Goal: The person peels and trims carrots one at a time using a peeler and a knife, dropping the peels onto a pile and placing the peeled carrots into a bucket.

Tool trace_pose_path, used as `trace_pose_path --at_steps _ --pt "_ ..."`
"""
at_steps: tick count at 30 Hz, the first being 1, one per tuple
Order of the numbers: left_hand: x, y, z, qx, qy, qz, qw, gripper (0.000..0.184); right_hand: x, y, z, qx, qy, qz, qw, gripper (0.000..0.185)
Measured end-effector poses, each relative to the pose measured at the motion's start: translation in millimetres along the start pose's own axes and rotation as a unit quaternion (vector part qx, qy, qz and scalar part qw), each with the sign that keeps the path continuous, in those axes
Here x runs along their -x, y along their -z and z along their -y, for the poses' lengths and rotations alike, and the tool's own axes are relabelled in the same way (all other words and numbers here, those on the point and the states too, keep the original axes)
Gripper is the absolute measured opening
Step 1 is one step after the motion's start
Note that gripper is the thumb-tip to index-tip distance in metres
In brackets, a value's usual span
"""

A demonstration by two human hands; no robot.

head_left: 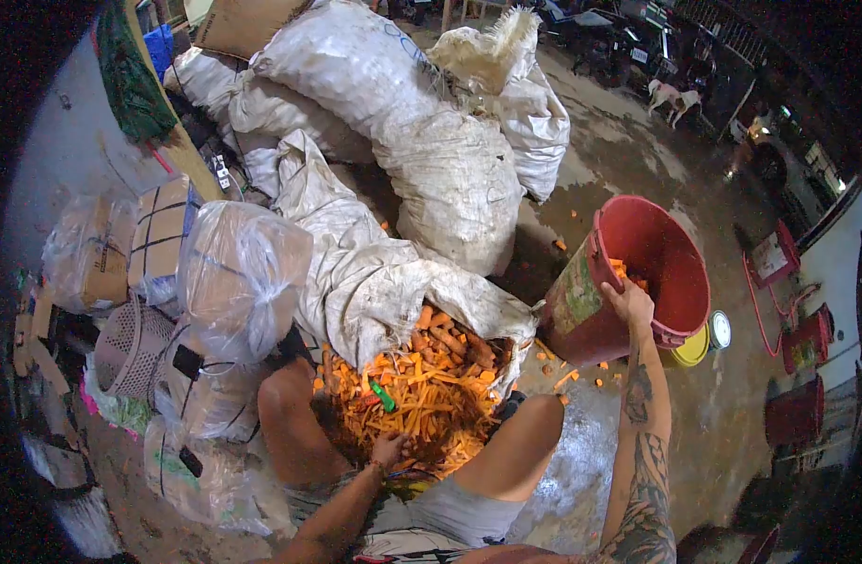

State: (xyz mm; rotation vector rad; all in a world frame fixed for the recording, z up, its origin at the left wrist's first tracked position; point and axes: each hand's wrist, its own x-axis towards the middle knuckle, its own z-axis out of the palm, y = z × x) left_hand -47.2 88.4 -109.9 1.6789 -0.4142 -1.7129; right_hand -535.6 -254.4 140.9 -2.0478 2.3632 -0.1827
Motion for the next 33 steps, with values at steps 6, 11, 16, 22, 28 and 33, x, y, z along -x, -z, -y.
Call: trace_pose_path --at_steps 6,11,16,22,28,33 --pt "-5 1 10 0.075 0.031 -0.019 0.997 0.038 -1 1 1 0.009 -0.014 0.012 1.000 0.075" --pt "-9 2 7 -0.025 0.019 -0.032 0.999 0.039 -2 1 1 0.012 -0.020 0.023 0.999 0.073" --pt "-19 7 18 0.021 0.013 -0.022 0.999 0.036 -4 -2 -1 0.010 -0.014 0.020 1.000 0.071" --pt "-14 3 12 0.061 -0.004 -0.015 0.998 0.028 -6 -7 -5 0.008 -0.008 0.007 1.000 0.072" --pt "-4 -2 2 0.052 -0.004 -0.036 0.998 0.023 -6 -9 -9 -0.009 -0.003 -0.002 1.000 0.084" --pt "-19 7 21 0.068 0.013 -0.023 0.997 0.027 -3 -6 -5 0.013 -0.007 -0.004 1.000 0.073"
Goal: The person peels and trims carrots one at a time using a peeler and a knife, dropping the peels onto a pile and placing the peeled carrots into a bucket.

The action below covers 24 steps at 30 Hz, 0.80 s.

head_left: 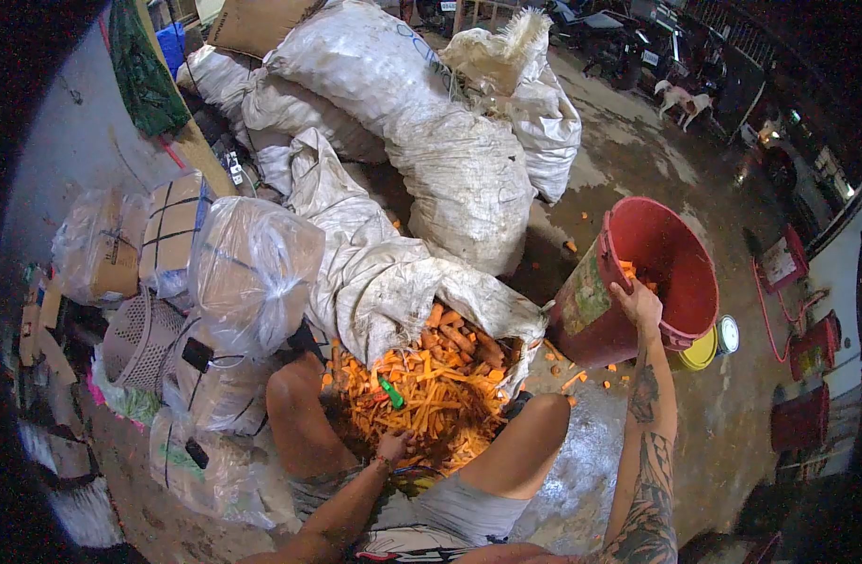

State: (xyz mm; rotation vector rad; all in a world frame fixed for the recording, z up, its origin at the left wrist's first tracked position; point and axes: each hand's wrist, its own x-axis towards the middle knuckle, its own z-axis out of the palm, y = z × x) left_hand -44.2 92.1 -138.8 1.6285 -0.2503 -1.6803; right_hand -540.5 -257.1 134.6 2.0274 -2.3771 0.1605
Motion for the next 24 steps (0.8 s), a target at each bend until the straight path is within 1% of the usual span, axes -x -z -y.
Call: trace_pose_path --at_steps 5,8,9,11,12,15,17,18,20,24 --pt "6 -5 -6 -0.064 -0.013 -0.026 0.998 0.035 -2 -3 -2 -0.009 0.003 0.003 1.000 0.072" --pt "18 -10 -18 -0.054 -0.013 -0.022 0.998 0.035 -2 0 -1 -0.006 -0.004 0.014 1.000 0.072" --pt "14 -9 -15 -0.070 -0.013 -0.026 0.997 0.034 -1 1 1 -0.006 -0.008 0.019 1.000 0.072" --pt "3 -3 -5 -0.103 -0.014 -0.035 0.994 0.033 -3 -5 -4 -0.013 0.003 -0.004 1.000 0.078" --pt "5 -4 -7 -0.089 -0.008 -0.027 0.996 0.033 -3 -5 -4 -0.017 0.009 -0.015 1.000 0.082" --pt "8 -6 -11 -0.041 0.000 -0.016 0.999 0.033 -1 -4 -3 -0.019 0.014 -0.021 0.999 0.081" --pt "8 -9 -9 -0.005 -0.008 -0.024 1.000 0.032 0 0 0 -0.007 -0.003 0.002 1.000 0.078" --pt "4 -6 -4 -0.018 -0.016 -0.020 1.000 0.031 -1 0 -1 -0.001 -0.011 0.014 1.000 0.076" --pt "-5 0 3 -0.046 -0.030 -0.008 0.998 0.029 -3 -3 -3 -0.015 0.004 0.009 1.000 0.076" --pt "0 -5 -3 -0.014 -0.010 -0.003 1.000 0.027 -3 -6 -5 -0.006 0.010 -0.008 1.000 0.076"
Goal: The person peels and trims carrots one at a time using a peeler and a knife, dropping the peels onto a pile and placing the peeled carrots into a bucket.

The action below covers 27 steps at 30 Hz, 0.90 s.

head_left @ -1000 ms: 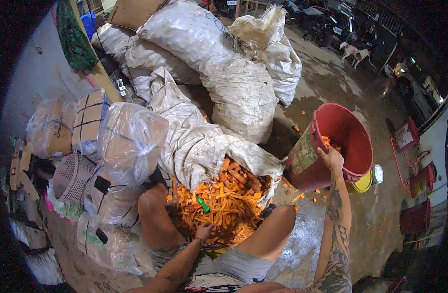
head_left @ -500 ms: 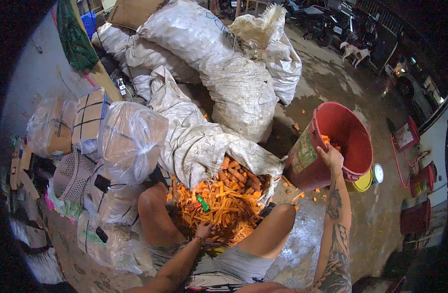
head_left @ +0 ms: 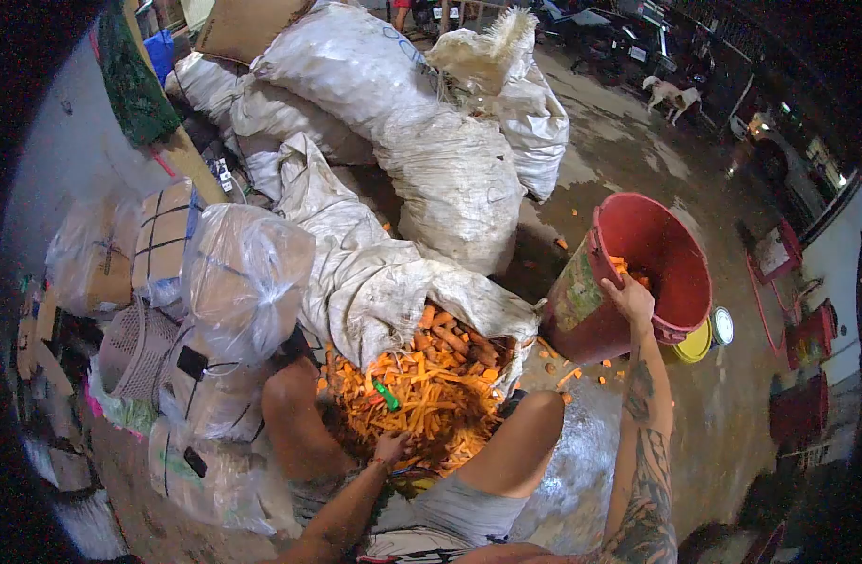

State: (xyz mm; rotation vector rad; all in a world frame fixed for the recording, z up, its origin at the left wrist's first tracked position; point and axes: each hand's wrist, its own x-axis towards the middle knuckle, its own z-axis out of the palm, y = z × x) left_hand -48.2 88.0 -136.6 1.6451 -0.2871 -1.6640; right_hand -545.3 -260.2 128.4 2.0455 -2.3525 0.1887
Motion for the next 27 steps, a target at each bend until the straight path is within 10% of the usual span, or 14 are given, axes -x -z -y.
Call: trace_pose_path --at_steps 27 --pt "6 2 -2 -0.017 0.009 -0.014 1.000 0.029 -2 -3 0 0.002 -0.004 -0.019 1.000 0.078"
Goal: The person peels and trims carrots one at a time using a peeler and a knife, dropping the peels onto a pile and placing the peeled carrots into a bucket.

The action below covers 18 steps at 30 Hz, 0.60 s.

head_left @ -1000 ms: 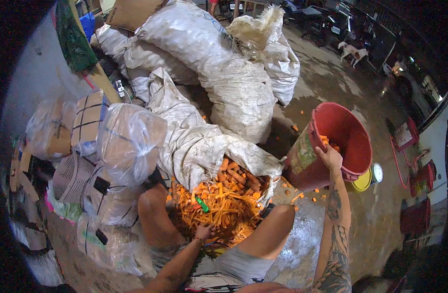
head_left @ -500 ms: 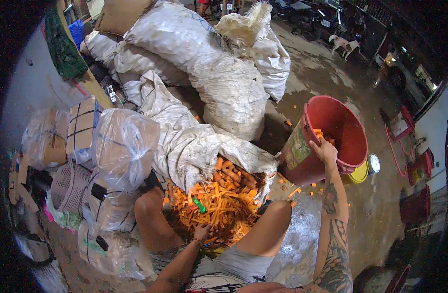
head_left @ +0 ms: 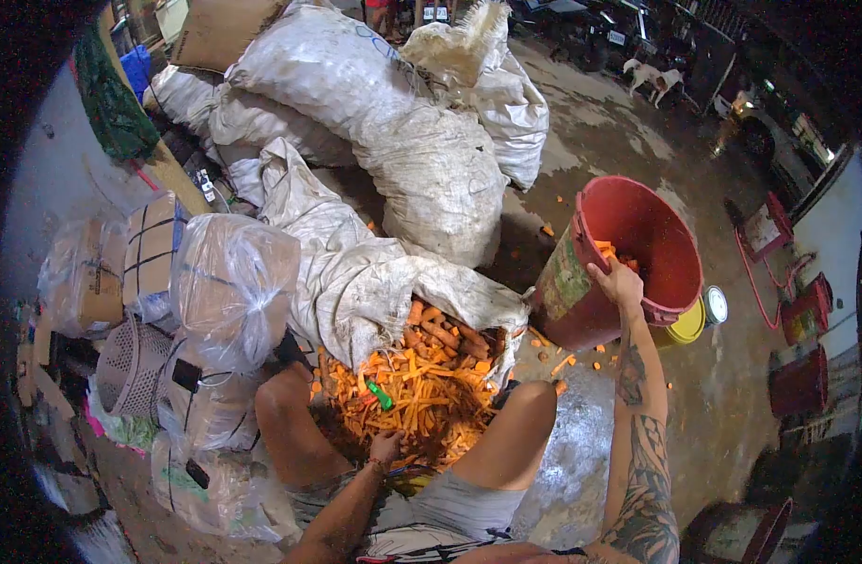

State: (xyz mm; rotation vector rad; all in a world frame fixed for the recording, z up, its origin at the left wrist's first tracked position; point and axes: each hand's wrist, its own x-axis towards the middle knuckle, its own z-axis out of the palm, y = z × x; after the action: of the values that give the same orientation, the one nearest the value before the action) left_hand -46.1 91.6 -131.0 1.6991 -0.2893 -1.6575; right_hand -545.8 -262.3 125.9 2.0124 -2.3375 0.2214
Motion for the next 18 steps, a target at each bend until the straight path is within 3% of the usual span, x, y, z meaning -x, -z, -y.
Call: trace_pose_path --at_steps 8,12,15,18 --pt "-13 9 9 0.027 0.012 0.055 0.998 0.028 6 13 8 -0.012 0.003 0.026 1.000 0.068" --pt "-14 6 2 -0.035 -0.027 0.051 0.998 0.030 8 15 7 0.029 -0.037 0.064 0.997 0.062" --pt "-28 17 18 -0.016 -0.086 0.109 0.990 0.030 10 -2 -1 0.012 -0.030 0.032 0.999 0.048" --pt "-23 23 14 0.001 -0.067 0.130 0.989 0.023 16 -14 -4 0.031 0.000 -0.024 0.999 0.036"
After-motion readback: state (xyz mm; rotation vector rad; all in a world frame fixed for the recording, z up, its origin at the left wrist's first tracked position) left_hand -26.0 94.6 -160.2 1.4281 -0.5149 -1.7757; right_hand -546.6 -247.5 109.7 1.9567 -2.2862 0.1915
